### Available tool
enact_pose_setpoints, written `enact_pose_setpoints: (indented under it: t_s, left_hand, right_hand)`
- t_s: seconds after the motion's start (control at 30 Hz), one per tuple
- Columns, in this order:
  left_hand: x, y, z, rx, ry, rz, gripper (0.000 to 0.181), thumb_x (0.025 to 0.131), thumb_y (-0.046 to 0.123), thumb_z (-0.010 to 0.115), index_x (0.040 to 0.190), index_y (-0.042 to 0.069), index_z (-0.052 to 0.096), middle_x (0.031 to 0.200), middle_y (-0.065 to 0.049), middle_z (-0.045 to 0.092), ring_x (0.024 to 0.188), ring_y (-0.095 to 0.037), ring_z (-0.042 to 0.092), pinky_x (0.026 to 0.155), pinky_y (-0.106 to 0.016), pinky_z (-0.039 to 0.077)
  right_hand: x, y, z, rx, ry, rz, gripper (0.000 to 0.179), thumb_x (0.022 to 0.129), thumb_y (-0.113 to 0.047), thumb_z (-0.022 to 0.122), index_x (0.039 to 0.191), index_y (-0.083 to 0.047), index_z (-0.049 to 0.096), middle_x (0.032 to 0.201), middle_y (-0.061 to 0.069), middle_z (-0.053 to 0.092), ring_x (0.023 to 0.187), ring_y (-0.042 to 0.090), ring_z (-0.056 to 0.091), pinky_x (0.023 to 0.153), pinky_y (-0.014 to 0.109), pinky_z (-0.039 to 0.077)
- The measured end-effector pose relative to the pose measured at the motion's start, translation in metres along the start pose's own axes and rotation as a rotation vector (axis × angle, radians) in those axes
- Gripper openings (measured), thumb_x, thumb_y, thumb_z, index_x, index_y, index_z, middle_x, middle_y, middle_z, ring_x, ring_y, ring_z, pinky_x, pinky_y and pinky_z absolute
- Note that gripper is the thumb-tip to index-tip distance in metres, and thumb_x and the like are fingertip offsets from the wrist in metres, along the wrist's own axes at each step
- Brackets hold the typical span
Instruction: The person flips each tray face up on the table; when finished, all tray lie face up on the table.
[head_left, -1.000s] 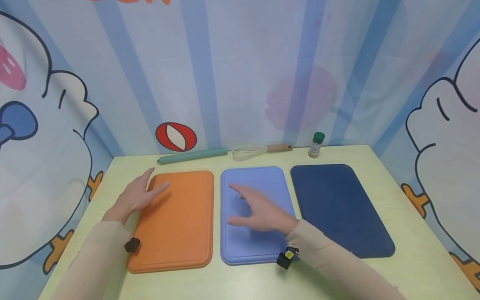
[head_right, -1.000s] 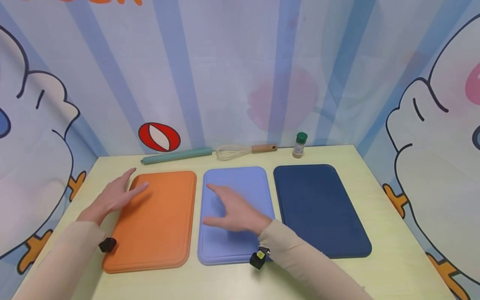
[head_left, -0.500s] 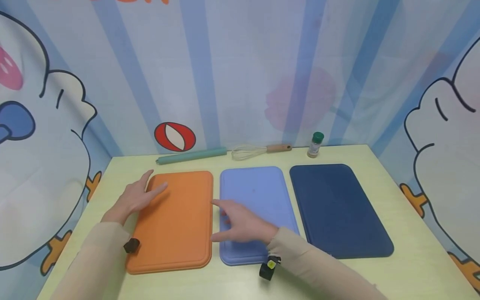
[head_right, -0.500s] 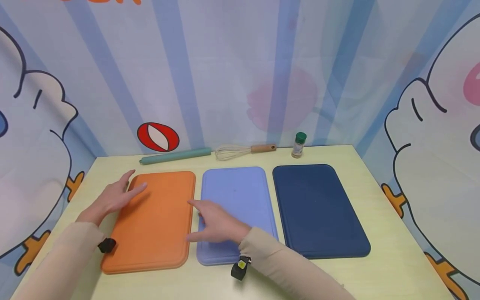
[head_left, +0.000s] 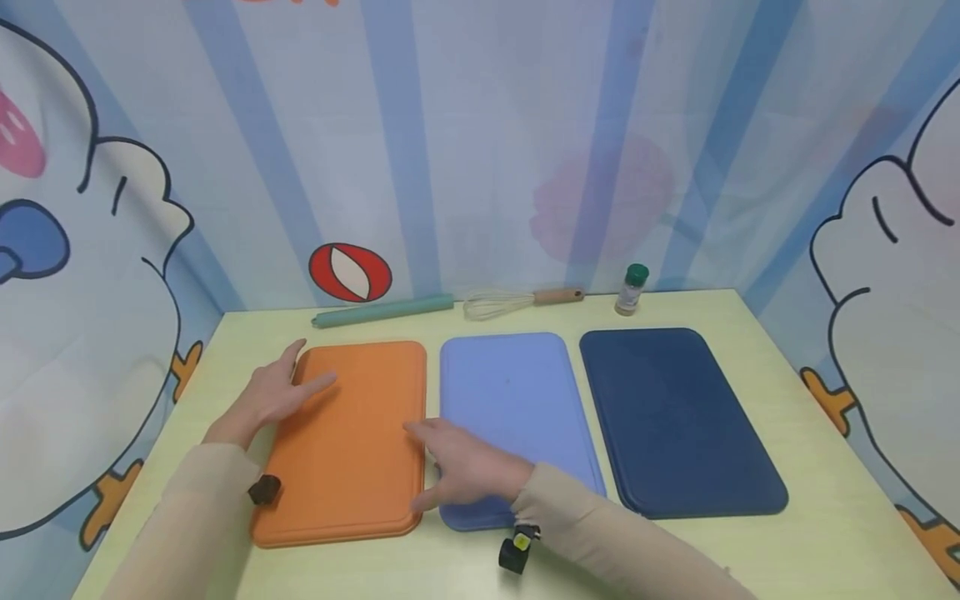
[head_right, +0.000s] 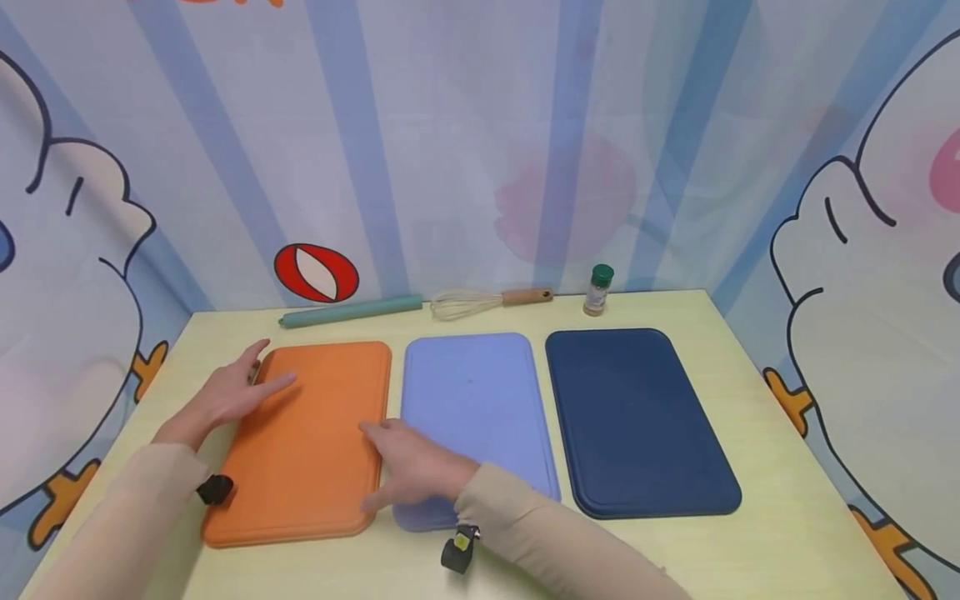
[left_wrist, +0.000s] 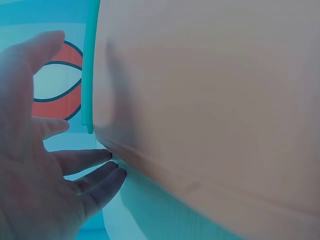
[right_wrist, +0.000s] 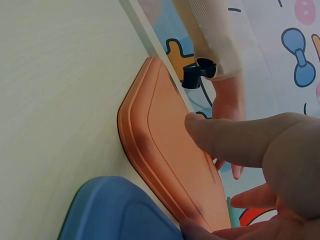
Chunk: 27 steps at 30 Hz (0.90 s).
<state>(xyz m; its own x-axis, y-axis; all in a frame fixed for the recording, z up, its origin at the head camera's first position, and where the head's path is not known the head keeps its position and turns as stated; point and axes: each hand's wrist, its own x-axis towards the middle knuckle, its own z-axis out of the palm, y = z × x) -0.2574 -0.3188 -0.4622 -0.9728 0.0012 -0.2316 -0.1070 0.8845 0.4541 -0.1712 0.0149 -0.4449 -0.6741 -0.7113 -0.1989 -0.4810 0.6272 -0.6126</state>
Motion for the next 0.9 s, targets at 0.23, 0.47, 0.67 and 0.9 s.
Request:
enact_pose_setpoints:
  t_s: [0.23,0.47,0.67,0.9]
  left_hand:
    - [-0.002,0.002,-0.001,-0.023,-0.01,0.001,0.114,0.096,0.068,0.062,0.167,-0.001,0.005,0.162,-0.04,0.027,0.146,-0.059,0.03,0.115,-0.073,0.032]
    - [-0.004,0.004,-0.004,-0.068,-0.016,0.009,0.112,0.096,0.064,0.064,0.167,0.0,0.005,0.161,-0.039,0.029,0.146,-0.058,0.033,0.114,-0.073,0.033]
    - [-0.005,0.0,-0.006,-0.097,-0.029,0.033,0.107,0.098,0.058,0.066,0.167,0.002,0.008,0.162,-0.039,0.028,0.146,-0.058,0.032,0.115,-0.073,0.032]
    - [-0.005,-0.002,-0.006,-0.106,-0.038,0.065,0.102,0.096,0.048,0.072,0.167,0.002,0.015,0.159,-0.039,0.033,0.143,-0.058,0.036,0.114,-0.073,0.033]
  right_hand:
    - [0.007,-0.006,0.005,-0.05,-0.002,0.035,0.103,0.087,-0.035,0.088,0.164,-0.002,0.029,0.168,0.019,0.033,0.154,0.03,0.035,0.125,0.036,0.032]
    - [0.012,-0.01,0.012,-0.042,-0.003,0.076,0.11,0.083,-0.029,0.092,0.165,0.002,0.024,0.17,0.02,0.026,0.156,0.03,0.032,0.124,0.033,0.032]
    - [0.011,-0.015,0.017,-0.041,-0.001,0.099,0.117,0.079,-0.028,0.095,0.165,0.003,0.022,0.173,0.024,0.014,0.157,0.037,0.025,0.126,0.037,0.03]
    - [0.009,-0.018,0.019,-0.111,0.004,0.102,0.116,0.08,-0.032,0.095,0.165,0.002,0.024,0.173,0.026,0.011,0.156,0.043,0.026,0.124,0.039,0.034]
